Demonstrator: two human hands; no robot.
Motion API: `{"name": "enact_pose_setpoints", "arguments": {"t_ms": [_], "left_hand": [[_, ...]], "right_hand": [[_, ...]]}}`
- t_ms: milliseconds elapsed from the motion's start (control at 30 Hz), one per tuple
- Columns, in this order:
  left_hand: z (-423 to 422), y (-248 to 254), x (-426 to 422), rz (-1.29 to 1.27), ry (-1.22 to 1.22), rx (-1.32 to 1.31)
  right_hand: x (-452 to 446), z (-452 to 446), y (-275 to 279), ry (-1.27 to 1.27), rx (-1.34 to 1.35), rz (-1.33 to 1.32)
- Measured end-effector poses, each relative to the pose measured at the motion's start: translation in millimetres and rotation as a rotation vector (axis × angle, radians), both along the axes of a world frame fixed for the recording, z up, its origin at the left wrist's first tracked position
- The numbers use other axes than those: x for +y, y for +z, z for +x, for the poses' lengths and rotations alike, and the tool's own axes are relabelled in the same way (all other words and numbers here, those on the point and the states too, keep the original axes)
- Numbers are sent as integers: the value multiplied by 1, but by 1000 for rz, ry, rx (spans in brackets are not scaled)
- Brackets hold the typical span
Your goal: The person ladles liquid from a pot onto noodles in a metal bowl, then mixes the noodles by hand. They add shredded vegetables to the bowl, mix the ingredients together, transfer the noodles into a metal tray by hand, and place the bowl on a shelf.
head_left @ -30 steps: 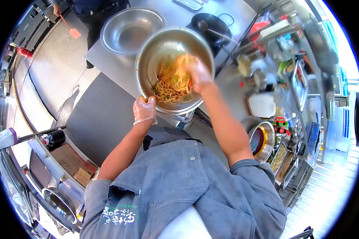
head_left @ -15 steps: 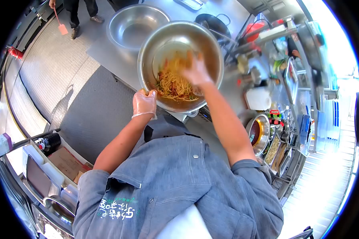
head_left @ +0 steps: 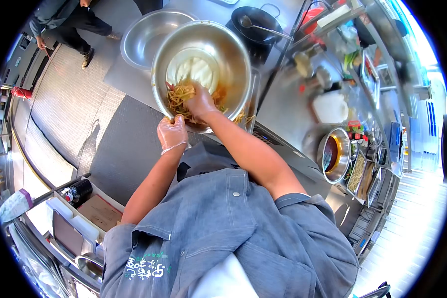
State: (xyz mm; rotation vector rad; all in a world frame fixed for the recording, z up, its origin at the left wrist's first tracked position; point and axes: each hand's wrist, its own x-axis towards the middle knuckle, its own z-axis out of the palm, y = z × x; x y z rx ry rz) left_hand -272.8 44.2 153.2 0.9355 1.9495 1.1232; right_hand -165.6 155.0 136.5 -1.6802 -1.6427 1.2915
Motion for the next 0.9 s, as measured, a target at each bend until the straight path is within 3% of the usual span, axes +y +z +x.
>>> {"name": "enact_pose_setpoints", "arguments": {"t_ms": [67,100,233,333,400,433,500,533,700,867,900], "left_hand": [[-7,5,-2,49,-23,74],[-9,6,-1,51,-15,75],[-22,-9,-2,61,10,-14],[-34,-25,-7,56,23,-47],[-41,-31,-12,43,35,-63],[-44,-33,-14,30,38,-95],[-52,-25,-17,-46,31,-71],[-56,-24,-19,-46,30,-76],[-75,-47,-34,-106,67,-62],[-107,-54,-49,-82,50,90],[-116,-63,-53,-120,61,147]], "right_hand": [[9,2,28,-317,424,-581],[30,18,-17,-287,599,-724],[57,51,-5,-364,549,-717],[52,64,61,-271,827,-656],[35,53,136,-417,673,-642],[55,71,108,-307,798,-618],[66,93,107,-226,923,-553],[99,126,67,141,1134,-683],[90,151,135,238,1019,-551],[77,164,167,-51,863,-523],[63,156,170,-301,674,-421]]}}
